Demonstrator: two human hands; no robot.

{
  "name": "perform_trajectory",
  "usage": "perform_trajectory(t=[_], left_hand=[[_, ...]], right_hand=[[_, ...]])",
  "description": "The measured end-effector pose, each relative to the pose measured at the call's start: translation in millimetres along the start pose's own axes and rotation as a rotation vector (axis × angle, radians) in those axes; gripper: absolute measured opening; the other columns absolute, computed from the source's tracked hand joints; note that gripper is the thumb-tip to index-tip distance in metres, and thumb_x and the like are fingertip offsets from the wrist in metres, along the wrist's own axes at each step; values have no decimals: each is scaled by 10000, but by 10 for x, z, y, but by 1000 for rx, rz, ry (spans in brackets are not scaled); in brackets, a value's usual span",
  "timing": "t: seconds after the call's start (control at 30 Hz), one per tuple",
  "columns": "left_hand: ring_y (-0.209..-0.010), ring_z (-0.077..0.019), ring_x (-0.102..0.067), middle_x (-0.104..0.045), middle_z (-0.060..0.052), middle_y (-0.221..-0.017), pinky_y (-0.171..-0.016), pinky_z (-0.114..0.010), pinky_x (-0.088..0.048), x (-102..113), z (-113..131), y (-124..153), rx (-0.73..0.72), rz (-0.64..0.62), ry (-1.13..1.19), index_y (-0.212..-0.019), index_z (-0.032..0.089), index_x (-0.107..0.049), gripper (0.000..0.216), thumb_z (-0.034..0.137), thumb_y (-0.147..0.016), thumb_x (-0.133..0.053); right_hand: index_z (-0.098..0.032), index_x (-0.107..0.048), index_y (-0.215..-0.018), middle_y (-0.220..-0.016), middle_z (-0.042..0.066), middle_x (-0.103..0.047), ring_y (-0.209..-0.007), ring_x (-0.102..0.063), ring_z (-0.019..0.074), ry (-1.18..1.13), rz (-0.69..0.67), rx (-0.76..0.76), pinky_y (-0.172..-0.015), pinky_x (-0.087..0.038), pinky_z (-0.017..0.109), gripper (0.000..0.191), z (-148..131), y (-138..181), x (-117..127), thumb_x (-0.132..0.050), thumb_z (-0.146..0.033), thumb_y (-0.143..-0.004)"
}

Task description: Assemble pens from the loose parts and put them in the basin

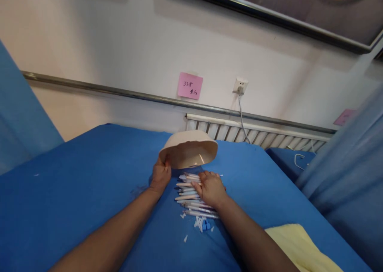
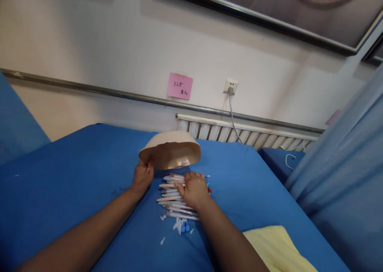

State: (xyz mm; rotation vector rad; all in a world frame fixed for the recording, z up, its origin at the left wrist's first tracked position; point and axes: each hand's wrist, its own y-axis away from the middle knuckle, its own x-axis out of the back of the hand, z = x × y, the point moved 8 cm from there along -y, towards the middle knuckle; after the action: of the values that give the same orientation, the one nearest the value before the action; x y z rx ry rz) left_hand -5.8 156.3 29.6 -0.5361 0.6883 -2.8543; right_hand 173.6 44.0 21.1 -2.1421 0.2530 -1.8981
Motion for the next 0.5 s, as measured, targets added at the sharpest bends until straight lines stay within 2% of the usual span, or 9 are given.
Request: perform_trajectory(t=[0.17,0.27,0.37,0.5], left_hand=[[-1087,-265,-579,-643,-137,-1142,-936,-381,-444,-47,20,18,-13,-43,30,-1162,140,-552,451,444,-886,-365],[-1078,-268,-582,-646,-147,-1127,-932,-391,-444,-52,71,35,-24,-55,48,-1150,123,-558,466,452,-890,-353],[-1096,-260,-571,-638,-130,-1152,-953,-389,-428,-57,144,55,-44,-66,66,-1161,135,-555,456,438,-897,-339],[-1115,-266,-557,-635,-132,-1159,-957,-390,-422,-105,209,105,-54,-100,82,-1172,140,-544,459,443,-898,-334]], right_hand=[[-167,-609,-1043,-963,113,-648,-925,-570,252,-33,-16,18,-817,-379,359,451,-3,28,-16,-366,-521,-907],[-154,-575,-1137,-1038,126,-647,-989,-573,235,-147,-5,-21,-865,-378,346,422,100,17,-35,-362,-453,-930],[-126,-558,-1147,-1081,144,-633,-1023,-571,225,-362,113,-167,-879,-390,333,391,355,10,4,-396,-401,-921],[-144,-572,-980,-876,81,-666,-800,-612,201,-839,294,-438,-727,-459,297,342,759,42,19,-545,-436,-803]])
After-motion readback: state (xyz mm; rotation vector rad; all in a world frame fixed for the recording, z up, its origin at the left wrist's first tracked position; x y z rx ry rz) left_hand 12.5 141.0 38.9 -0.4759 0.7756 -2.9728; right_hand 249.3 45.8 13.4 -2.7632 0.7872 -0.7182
